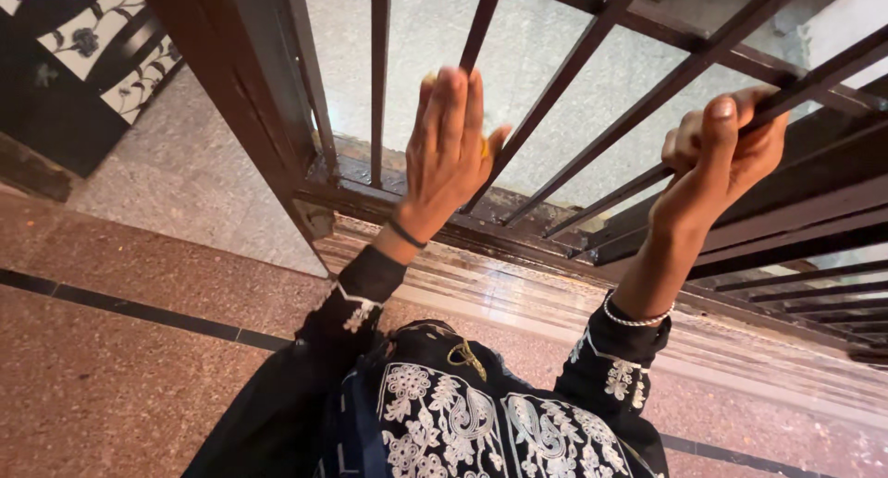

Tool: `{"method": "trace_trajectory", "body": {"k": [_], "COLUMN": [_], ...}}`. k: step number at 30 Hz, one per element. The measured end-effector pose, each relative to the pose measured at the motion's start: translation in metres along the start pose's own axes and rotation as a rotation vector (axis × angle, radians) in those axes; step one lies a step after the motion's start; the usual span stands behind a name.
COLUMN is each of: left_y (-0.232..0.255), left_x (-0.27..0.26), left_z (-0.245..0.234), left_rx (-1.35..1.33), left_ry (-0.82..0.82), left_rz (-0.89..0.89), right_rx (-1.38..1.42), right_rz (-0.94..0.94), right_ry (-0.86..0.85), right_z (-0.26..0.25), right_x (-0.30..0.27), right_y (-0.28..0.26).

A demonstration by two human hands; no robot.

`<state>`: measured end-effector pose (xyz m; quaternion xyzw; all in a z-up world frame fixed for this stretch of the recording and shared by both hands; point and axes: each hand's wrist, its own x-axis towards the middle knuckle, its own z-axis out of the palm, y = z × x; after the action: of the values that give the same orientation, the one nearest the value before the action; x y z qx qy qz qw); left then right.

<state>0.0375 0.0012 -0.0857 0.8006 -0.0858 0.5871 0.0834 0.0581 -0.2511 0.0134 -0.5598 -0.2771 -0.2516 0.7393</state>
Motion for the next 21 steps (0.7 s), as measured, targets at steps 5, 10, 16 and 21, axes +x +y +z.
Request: {"method": "trace_trajectory", "body": {"k": [5,10,16,21], "left_y": [0.004,-0.004,0.034,0.062], "left_x": [-0.05,-0.084,-0.057,0.007], "left_z": [-0.007,-0.018,-0.033,-0.008], "left_rx": [0.001,-0.256,-0.658,-0.818], "left_ry": [-0.179,-0.164,0.074,-0.1], "left_rz": [-0.063,-0.132,-0.197,-0.412], "right_rx": [0.053,0.032,0.013,-0.007], "right_rz": [0.037,0.031,-0.038,-0.031], "right_ry": [-0.025,-0.068,-0.1,-0.079], "right_z": [-0.004,-0.013,-0.01,-0.007], "right_x": [-0.002,-0.001,0.004,0.002], "right_y": [-0.001,0.004,0.002,0.001]}}
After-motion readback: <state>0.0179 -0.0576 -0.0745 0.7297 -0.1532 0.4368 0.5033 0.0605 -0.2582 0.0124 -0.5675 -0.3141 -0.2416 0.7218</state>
